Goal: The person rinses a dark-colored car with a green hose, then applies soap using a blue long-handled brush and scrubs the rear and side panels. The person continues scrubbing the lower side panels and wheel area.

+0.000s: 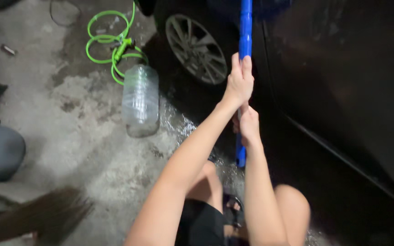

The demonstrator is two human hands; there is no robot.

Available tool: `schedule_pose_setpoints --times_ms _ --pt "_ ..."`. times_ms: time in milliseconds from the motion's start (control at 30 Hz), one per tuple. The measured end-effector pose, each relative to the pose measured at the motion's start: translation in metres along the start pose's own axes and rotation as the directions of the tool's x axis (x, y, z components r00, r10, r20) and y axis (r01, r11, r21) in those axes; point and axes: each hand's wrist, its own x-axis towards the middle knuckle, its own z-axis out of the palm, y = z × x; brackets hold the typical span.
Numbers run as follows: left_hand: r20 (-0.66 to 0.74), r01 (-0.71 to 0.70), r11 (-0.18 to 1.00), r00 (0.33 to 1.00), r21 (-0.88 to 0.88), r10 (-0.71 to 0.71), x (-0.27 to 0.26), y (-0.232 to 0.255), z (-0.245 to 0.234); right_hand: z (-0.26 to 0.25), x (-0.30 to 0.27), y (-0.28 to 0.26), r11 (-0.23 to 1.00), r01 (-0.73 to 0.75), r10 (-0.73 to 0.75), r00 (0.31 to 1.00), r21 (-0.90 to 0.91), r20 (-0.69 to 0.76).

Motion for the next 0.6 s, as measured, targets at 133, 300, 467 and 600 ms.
schedule_pose_setpoints --times_ms 133,300,467,600 --pt "-0.061 -0.06 0.998 0.996 0.025 0.061 0.003 0.006 -0.008 0.007 0.007 0.002 0.999 -0.003 0.002 1.0 0.039 0.026" --pt "-0.09 -0.009 0.99 0.996 0.138 0.021 -0.004 0.016 -0.024 0.029 0.003 0.008 0.982 -0.055 0.037 0.994 0.182 0.102" --pt "-0.133 -0.015 0.976 0.99 0.219 0.045 0.021 0.039 -0.032 0.044 0.017 -0.029 0.956 -0.101 0.042 0.976 0.276 0.213" --pt "-0.157 -0.071 0.986 0.983 0.15 0.095 0.049 0.05 -0.02 0.03 0.034 -0.066 0.98 -0.102 0.064 0.974 0.17 0.217"
